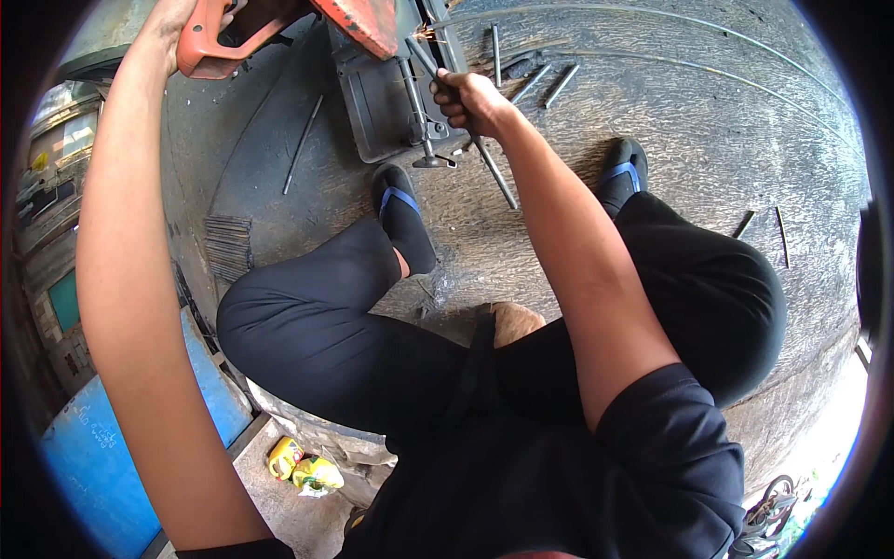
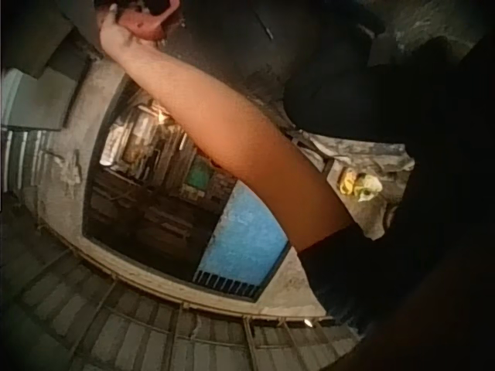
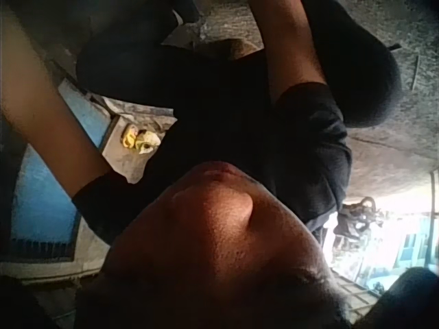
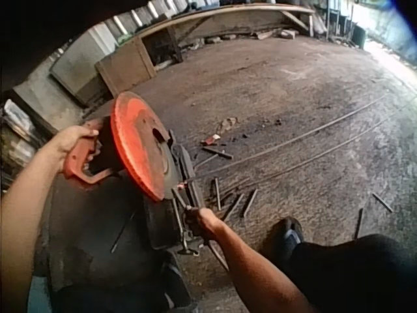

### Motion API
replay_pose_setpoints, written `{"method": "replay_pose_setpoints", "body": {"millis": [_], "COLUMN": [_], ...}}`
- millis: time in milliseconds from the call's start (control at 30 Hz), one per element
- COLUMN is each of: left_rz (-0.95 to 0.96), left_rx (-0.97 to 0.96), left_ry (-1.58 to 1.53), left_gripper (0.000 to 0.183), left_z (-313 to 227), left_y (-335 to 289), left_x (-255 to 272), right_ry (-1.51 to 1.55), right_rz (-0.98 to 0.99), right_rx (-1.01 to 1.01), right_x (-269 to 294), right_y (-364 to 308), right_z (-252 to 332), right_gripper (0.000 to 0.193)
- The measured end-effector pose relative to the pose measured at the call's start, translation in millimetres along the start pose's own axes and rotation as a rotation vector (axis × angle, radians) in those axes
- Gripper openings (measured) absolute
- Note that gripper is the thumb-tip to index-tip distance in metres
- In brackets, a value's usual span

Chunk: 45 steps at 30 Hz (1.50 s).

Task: Cutting metal pipes into shorter lengths using a chop saw.

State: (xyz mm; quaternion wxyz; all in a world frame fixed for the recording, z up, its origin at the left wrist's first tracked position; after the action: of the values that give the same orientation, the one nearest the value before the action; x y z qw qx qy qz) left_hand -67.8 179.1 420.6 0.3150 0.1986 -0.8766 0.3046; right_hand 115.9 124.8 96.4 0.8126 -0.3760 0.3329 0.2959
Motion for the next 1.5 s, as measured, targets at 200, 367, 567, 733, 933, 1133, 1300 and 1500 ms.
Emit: {"method": "replay_pose_setpoints", "body": {"millis": [200, 367, 567, 733, 933, 1133, 1300, 1500], "left_rz": [0.031, 0.015, 0.089, 0.055, 0.025, 0.054, 0.069, 0.048], "left_rx": [0.019, 0.034, -0.083, -0.039, -0.088, -0.060, -0.030, -0.027], "left_ry": [0.001, -0.011, 0.029, 0.006, 0.062, 0.055, 0.058, 0.053], "left_gripper": [0.041, 0.041, 0.046, 0.050, 0.048, 0.046, 0.047, 0.053], "left_z": [4, 6, 5, 3, 6, 5, 2, 2], "left_y": [10, 9, -1, 2, -4, 0, 5, 1], "left_x": [7, 10, 2, 0, 0, 2, 6, -5], "right_ry": [-0.145, -0.203, -0.446, -0.805, -1.042, -1.140, -1.200, -1.077], "right_rz": [-0.044, -0.056, -0.178, -0.267, -0.380, -0.397, -0.434, -0.549], "right_rx": [0.071, 0.161, 0.274, 0.520, 0.620, 0.689, 0.701, 0.463], "right_x": [5, 4, 4, 11, -9, -11, -18, -5], "right_y": [-4, -2, 4, 15, -5, -6, -4, 5], "right_z": [-1, -10, -13, -15, -6, -7, -9, 6], "right_gripper": [0.027, 0.029, 0.032, 0.034, 0.033, 0.030, 0.029, 0.043]}}
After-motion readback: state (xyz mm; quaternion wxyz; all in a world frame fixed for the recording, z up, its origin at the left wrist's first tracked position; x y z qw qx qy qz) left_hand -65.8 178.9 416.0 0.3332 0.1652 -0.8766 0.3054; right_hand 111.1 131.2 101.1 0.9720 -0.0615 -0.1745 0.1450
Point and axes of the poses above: each hand's wrist, its own y-axis towards the middle knuckle, its own x-axis out of the back of the hand, z = x × y, the point moved 2 cm from there along y, towards the middle knuckle, and after that the axes turned 9 degrees about x, right-handed, at the moved point
